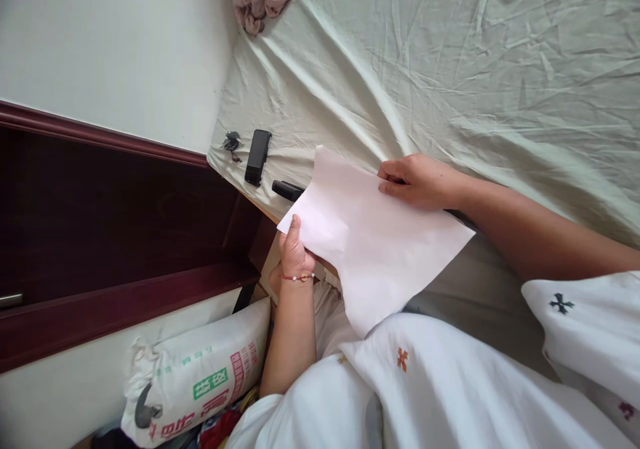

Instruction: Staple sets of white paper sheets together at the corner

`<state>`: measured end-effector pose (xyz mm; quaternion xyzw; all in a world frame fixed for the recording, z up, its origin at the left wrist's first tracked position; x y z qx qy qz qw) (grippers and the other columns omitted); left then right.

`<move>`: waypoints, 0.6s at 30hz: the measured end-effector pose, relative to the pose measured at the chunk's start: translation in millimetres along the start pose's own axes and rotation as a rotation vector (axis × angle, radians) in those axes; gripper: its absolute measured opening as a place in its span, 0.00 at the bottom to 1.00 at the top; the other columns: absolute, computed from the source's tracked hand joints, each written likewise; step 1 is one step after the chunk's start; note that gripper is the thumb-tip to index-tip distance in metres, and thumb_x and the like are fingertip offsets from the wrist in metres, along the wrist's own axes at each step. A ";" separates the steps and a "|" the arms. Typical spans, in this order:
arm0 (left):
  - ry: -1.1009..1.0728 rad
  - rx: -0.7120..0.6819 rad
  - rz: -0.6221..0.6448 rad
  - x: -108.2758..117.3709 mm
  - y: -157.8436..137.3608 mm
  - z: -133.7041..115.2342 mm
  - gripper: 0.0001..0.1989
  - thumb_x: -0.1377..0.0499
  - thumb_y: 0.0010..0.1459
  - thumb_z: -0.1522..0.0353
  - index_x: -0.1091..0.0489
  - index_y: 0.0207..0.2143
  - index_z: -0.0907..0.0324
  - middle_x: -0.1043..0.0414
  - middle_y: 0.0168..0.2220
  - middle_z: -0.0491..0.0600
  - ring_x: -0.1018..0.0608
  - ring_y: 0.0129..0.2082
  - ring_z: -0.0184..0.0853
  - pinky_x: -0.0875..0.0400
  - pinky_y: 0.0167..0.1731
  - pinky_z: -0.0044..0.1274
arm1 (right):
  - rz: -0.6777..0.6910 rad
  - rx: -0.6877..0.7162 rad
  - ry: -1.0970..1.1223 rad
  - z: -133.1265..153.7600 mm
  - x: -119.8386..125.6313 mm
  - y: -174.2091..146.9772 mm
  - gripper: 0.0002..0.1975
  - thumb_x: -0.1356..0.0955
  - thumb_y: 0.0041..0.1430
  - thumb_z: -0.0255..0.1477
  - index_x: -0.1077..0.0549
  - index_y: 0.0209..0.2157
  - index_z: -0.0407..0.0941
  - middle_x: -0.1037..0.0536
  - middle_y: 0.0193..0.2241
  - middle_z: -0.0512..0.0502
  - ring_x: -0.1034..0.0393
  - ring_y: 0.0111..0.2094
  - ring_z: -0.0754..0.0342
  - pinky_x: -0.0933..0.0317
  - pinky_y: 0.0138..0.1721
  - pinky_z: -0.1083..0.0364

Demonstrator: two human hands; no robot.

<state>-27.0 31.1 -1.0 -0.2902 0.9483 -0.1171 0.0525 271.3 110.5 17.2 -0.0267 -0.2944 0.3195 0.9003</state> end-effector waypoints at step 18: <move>0.187 0.188 -0.091 4.4 22.1 -7.4 0.21 0.26 0.40 0.68 0.35 0.30 0.60 0.38 0.19 0.34 0.40 0.10 0.18 0.57 0.12 0.16 | -0.138 -0.168 -0.022 -5.0 6.0 0.9 0.09 0.35 0.60 0.34 0.24 0.32 0.48 0.24 0.24 0.49 0.33 0.26 0.52 0.42 0.30 0.52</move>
Point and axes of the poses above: each hand's wrist, its own y-axis towards the middle knuckle, its own x-axis out of the back of the hand, z = x × y, the point moved 3 cm from there along y, towards the middle knuckle
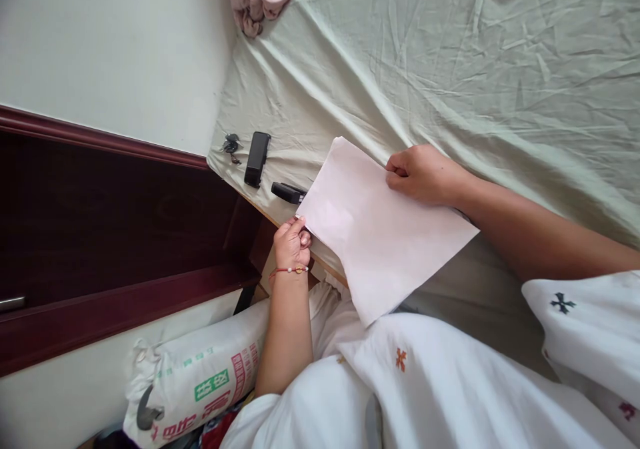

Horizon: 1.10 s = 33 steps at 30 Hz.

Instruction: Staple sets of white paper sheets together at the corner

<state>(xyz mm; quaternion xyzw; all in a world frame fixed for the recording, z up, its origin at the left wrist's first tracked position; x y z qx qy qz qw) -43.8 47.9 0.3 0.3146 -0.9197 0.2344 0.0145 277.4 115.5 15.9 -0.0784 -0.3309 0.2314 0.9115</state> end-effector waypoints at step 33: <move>0.214 -0.156 0.000 -22.5 -2.2 -2.8 0.13 0.38 0.59 0.70 0.34 0.22 0.61 0.42 0.16 0.37 0.44 0.11 0.19 0.53 0.12 0.16 | -0.062 -0.105 0.039 -3.7 -2.0 2.3 0.13 0.35 0.64 0.37 0.26 0.28 0.47 0.26 0.22 0.49 0.35 0.26 0.53 0.47 0.30 0.52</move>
Point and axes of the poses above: each hand's wrist, its own y-axis towards the middle knuckle, its own x-axis out of the back of the hand, z = x × y, the point moved 3 cm from there along y, towards the middle knuckle
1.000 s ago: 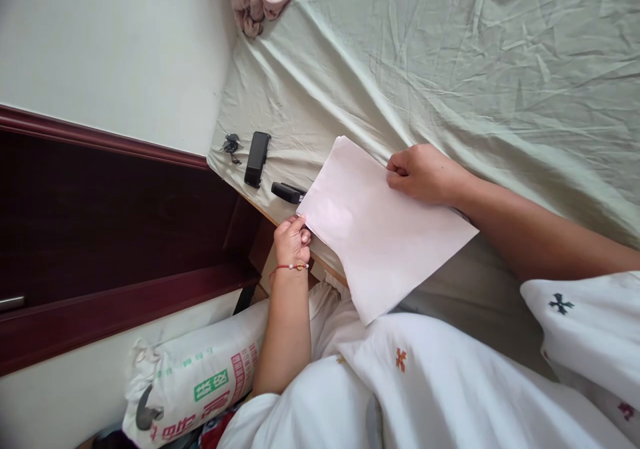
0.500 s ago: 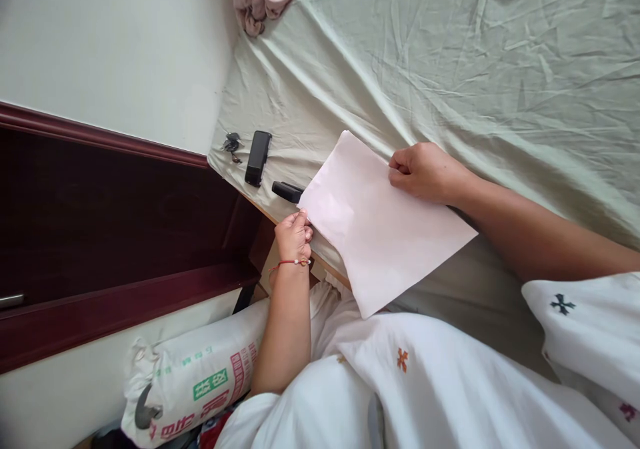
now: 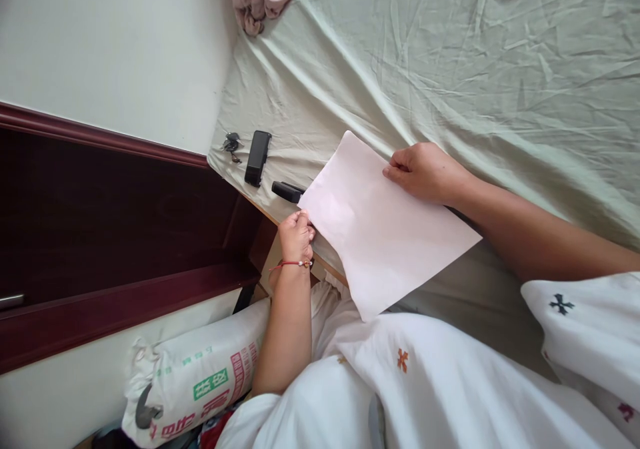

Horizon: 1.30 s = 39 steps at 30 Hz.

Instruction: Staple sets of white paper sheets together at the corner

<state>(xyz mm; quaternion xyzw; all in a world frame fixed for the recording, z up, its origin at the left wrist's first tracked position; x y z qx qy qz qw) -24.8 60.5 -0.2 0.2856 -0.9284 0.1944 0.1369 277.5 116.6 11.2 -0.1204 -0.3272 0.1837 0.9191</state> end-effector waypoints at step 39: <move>-0.049 0.228 0.052 -7.6 0.3 -11.0 0.17 0.37 0.51 0.71 0.42 0.17 0.59 0.44 0.14 0.38 0.45 0.09 0.19 0.55 0.10 0.15 | -0.076 -0.063 0.036 -1.7 0.9 -2.4 0.13 0.34 0.63 0.40 0.24 0.31 0.48 0.22 0.26 0.46 0.31 0.28 0.50 0.43 0.30 0.51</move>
Point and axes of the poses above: each hand's wrist, its own y-axis towards the middle knuckle, its own x-axis out of the back of the hand, z = x × y, the point moved 3 cm from there along y, towards the middle knuckle
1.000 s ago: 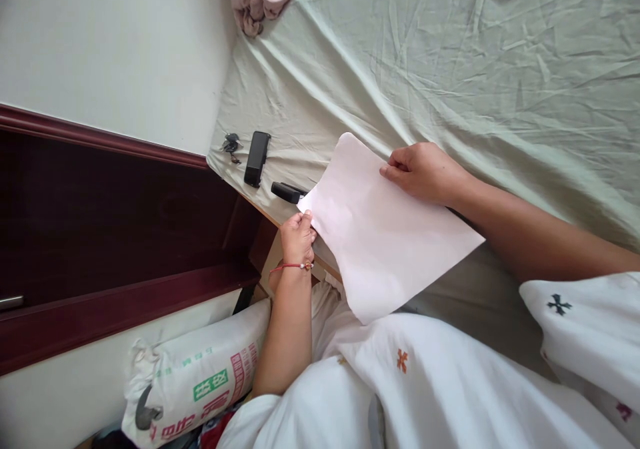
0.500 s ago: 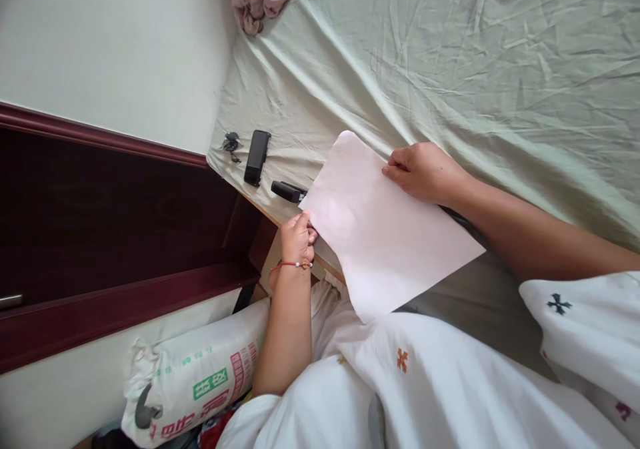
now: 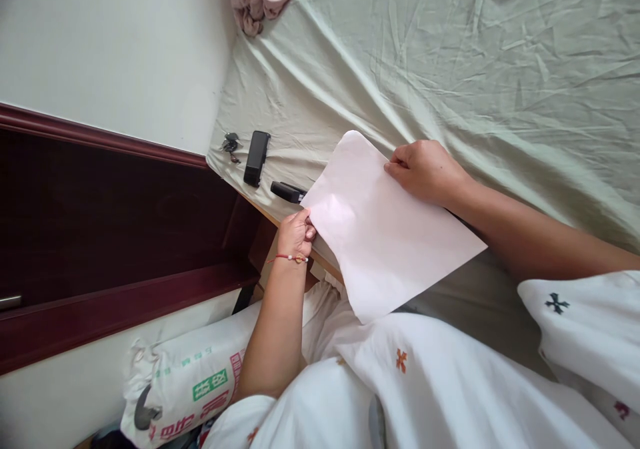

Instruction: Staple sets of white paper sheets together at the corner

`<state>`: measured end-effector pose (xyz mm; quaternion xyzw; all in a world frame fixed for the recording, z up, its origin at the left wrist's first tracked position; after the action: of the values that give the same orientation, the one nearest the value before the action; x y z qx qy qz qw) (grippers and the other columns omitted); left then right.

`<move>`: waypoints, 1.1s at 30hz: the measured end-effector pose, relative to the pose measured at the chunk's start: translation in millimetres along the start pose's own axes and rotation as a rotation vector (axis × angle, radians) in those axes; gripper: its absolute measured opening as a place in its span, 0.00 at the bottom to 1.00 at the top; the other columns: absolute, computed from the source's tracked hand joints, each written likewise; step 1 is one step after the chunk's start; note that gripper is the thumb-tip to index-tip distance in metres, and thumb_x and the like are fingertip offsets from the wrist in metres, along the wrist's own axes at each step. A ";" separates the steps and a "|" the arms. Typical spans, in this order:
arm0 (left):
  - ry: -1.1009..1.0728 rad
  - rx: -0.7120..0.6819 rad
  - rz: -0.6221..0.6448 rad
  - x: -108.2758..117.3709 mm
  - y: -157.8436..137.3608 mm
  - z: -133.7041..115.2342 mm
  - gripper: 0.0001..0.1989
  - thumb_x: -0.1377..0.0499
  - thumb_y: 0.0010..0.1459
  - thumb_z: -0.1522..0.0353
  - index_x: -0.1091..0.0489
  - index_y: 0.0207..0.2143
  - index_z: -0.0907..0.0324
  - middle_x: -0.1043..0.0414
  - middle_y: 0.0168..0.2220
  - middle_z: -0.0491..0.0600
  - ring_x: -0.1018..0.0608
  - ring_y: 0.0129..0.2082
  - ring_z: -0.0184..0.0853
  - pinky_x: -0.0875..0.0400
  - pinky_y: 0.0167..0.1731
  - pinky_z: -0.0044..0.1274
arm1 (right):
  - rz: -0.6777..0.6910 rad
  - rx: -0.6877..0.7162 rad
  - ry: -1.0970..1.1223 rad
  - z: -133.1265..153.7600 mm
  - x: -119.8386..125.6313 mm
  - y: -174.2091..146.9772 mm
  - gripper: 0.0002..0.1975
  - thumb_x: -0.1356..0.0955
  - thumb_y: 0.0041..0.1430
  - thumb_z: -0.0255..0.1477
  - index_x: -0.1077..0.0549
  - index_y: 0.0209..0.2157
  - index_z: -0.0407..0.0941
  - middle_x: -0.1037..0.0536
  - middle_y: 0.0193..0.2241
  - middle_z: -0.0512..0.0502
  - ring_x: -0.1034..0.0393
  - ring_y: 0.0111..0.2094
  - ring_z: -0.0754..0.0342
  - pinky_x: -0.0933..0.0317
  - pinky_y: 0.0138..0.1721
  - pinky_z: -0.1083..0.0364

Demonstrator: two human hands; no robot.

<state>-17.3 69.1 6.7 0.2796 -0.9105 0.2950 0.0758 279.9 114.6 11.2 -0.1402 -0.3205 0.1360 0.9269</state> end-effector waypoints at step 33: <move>0.068 0.073 0.022 -1.0 7.8 -12.5 0.17 0.32 0.53 0.66 0.38 0.22 0.61 0.37 0.14 0.41 0.42 0.09 0.20 0.55 0.09 0.15 | 0.094 0.049 -0.070 1.7 2.6 2.0 0.07 0.33 0.57 0.34 0.24 0.28 0.49 0.23 0.25 0.48 0.31 0.29 0.50 0.43 0.30 0.51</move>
<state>-21.2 82.1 12.7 0.2619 -0.8992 0.3381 0.0930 280.5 117.6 13.2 -0.1275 -0.3425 0.1918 0.9108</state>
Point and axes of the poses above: each hand's wrist, its own y-axis towards the middle knuckle, its own x-axis out of the back of the hand, z = x × y, the point moved 3 cm from there along y, towards the middle knuckle
